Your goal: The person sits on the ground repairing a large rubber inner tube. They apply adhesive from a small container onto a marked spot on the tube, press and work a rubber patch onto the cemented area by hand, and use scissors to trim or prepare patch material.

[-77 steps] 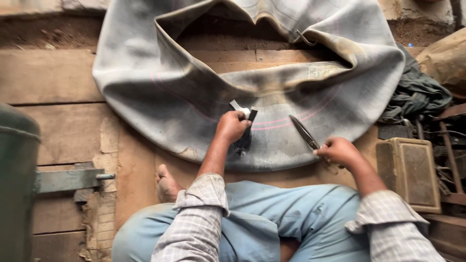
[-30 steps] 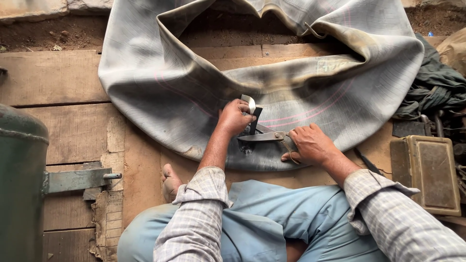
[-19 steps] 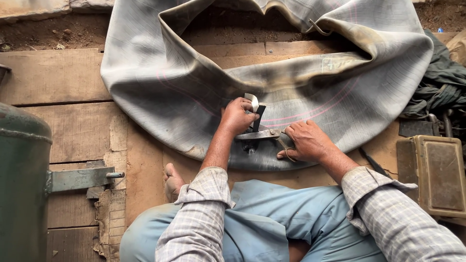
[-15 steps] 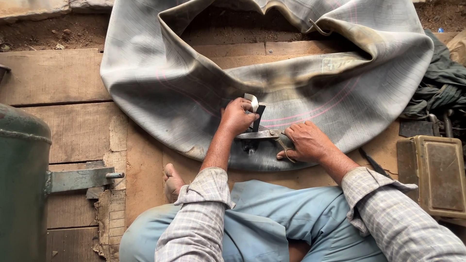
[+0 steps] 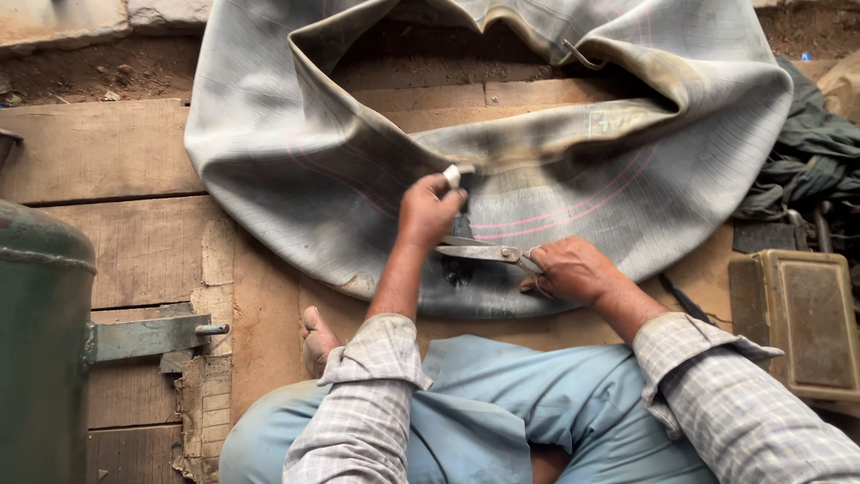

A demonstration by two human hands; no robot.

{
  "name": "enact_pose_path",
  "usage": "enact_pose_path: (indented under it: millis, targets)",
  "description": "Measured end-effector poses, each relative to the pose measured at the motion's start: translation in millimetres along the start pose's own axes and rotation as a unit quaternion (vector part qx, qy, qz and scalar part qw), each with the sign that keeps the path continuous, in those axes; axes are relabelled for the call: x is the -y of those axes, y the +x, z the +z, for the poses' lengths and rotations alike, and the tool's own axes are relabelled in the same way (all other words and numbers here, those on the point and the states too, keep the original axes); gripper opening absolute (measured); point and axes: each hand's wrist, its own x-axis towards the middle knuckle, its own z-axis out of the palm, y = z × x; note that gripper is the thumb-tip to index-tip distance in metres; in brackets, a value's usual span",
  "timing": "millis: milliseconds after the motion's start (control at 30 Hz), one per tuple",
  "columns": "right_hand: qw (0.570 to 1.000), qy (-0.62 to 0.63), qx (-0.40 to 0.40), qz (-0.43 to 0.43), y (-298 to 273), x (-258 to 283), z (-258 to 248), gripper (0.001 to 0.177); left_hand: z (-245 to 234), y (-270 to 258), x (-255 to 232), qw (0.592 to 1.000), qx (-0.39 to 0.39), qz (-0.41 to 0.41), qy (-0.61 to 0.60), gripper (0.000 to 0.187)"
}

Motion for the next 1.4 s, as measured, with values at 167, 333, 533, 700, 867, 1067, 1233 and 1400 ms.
enact_pose_path:
  millis: [167,333,533,700,867,1067,1233,1400]
  targets:
    - [0.989,0.06,-0.033,0.13,-16.1,-2.0,-35.1,0.047,-31.0,4.0,-20.9,0.988,-0.05,0.026,-0.146,0.023]
    - [0.973,0.045,-0.027,0.227,-32.2,-21.4,-31.0,0.032,-85.6,-39.5,-78.6,0.991,-0.082,-0.097,-0.032,0.034]
    - [0.917,0.189,-0.044,0.348,9.0,-5.3,-30.1,0.037,-79.4,-72.9,-9.9,0.91,-0.023,0.017,0.413,0.04]
    - [0.945,0.09,-0.125,0.288,47.2,-7.7,5.7,0.058,-35.4,-76.3,17.7,0.889,-0.01,-0.004,0.457,0.042]
    - [0.936,0.141,-0.079,0.312,44.4,-3.0,-5.6,0.041,-35.7,-82.9,-18.8,0.866,0.034,-0.054,0.495,0.1]
    - [0.884,0.281,-0.024,0.372,43.7,-15.2,3.7,0.034,-24.8,-79.5,-10.0,0.836,0.091,-0.109,0.531,0.138]
    - [0.797,0.515,0.031,0.314,47.3,2.9,10.8,0.052,-19.8,-75.2,0.1,0.822,0.105,-0.115,0.549,0.14]
    - [0.862,0.384,0.133,0.304,49.5,29.4,2.0,0.06,-17.9,-76.0,11.4,0.821,0.097,-0.111,0.551,0.146]
